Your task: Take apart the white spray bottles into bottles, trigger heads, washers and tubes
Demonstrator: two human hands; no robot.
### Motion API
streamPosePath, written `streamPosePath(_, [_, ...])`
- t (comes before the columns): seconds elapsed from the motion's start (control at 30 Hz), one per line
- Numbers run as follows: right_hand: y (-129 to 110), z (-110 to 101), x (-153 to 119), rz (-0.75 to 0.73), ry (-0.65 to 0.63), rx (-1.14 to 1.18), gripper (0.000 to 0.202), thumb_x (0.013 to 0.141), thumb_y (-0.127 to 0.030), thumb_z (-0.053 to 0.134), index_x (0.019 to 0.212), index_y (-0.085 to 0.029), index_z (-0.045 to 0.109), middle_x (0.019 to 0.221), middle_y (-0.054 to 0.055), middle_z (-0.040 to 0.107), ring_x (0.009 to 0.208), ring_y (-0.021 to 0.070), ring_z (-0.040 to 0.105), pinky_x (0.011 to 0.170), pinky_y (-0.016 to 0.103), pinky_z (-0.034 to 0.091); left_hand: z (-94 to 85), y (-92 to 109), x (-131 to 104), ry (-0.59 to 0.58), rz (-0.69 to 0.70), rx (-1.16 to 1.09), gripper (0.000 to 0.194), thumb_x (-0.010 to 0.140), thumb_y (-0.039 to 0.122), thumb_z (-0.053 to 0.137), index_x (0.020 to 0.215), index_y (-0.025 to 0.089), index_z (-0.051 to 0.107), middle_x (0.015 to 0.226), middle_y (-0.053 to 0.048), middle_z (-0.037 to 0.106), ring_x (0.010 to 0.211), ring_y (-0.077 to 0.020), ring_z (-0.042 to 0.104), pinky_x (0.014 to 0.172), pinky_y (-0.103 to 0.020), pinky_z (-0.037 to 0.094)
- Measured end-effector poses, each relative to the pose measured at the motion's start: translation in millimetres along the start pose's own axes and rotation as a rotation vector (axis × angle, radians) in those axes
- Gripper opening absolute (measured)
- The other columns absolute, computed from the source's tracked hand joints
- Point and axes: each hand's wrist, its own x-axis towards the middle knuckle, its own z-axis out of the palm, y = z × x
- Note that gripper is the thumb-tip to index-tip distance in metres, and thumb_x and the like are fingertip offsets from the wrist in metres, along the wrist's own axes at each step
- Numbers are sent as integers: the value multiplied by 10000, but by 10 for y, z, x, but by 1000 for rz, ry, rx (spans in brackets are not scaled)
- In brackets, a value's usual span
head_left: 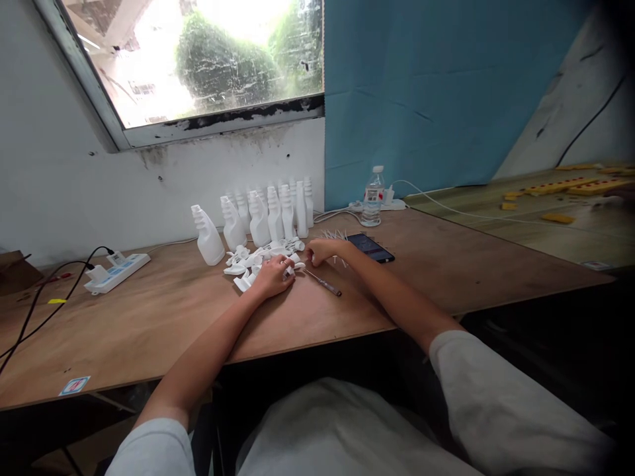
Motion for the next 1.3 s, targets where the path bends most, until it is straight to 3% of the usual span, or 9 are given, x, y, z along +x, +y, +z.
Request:
streamPosePath(0.27, [425,-38,-3,134,96,22,308,921,-340,584,1154,-138,598,1153,73,615,983,210,623,823,386,545,28,-23,-3,13,12,3,249,868,329,539,1088,227,595,1132,-90,594,1041,-273,570,876,-425,445])
streamPosePath(0.43, [541,-1,33,147,84,66,310,920,-336,587,1160,-138,596,1160,75,613,988,211,623,828,390,545,34,-37,-8,14,14,2,256,860,317,551,1096,230,596,1143,-88,593,1026,-272,574,867,-419,445])
streamPosePath(0.7, [609,-122,-72,216,89,53,321,921,-348,582,1167,-142,597,1188,73,603,1023,230,612,852,402,537,21,-28,-2,20,15,-1,259,854,318,564,1095,228,599,1143,-94,596,1019,-279,580,859,-420,451])
streamPosePath(0.97, [572,-156,-167,336,-85,-17,319,916,-353,589,1148,-135,605,1161,66,614,999,227,621,835,393,543,29,-30,-8,17,13,-7,252,859,316,563,1093,231,600,1150,-91,595,1023,-278,580,866,-428,449])
streamPosePath(1.3, [525,-139,-145,361,-140,-32,321,919,-349,585,1164,-142,599,1182,71,606,1015,228,616,846,398,539,23,-20,-1,20,13,-12,252,856,308,560,1089,226,611,1145,-98,598,1026,-279,577,867,-429,455])
